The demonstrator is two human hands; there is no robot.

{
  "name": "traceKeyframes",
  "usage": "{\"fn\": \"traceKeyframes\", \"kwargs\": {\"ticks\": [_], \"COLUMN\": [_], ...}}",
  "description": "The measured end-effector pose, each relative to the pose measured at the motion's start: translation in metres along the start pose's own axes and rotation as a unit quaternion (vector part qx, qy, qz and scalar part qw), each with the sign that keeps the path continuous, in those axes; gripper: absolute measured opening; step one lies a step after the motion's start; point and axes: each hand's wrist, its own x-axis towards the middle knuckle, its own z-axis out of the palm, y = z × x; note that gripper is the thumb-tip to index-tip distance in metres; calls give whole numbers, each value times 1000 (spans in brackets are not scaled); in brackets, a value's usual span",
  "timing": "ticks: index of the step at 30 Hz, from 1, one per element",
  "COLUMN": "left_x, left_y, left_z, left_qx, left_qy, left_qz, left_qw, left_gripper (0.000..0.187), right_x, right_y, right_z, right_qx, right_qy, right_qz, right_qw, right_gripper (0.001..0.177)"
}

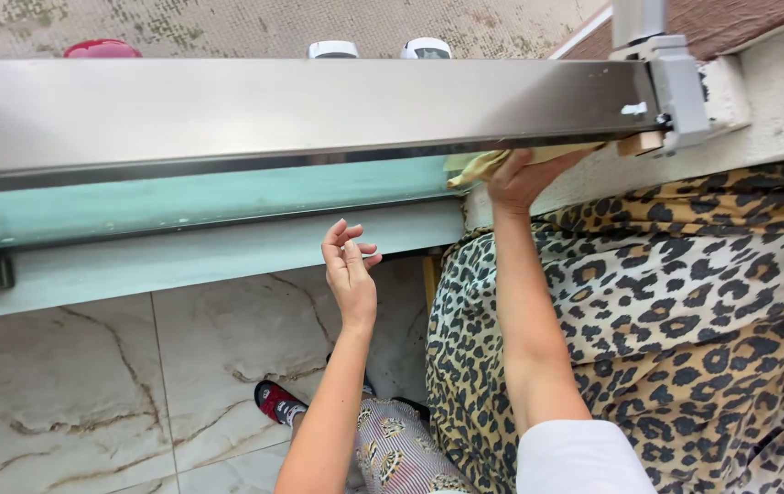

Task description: Clean the windows and balcony glass using a squeegee, spray, and cloth.

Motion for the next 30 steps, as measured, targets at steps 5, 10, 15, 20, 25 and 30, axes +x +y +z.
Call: {"fn": "traceKeyframes", "kwargs": {"ticks": [5,10,15,20,25,30], "left_x": [0,8,17,38,58,69], "left_y": [-11,-20,-11,25,81,124], "left_z": [23,4,-52,-122,-246,-352], "left_qx": [16,20,6,-40,-23,-51], "left_qy": [-21,2,45,74,128,178], "left_qz": [22,9,15,38,86,106], "left_qw": [999,1000,999,996,988,977], "left_gripper": [34,33,32,34,34,34], "right_x": [-5,-78,-52,-75,-113,-157], "right_y": [-21,-31,-102,-280,-473,-628], "right_z": [14,59,41,59,83,114], "right_qx": [105,197,227,229,165,173], "right_qy": [64,42,65,96,55,51], "right_qz": [123,289,332,144,45,-126], "right_qw": [985,936,913,958,984,975], "right_gripper": [87,89,91,90,84,68]}}
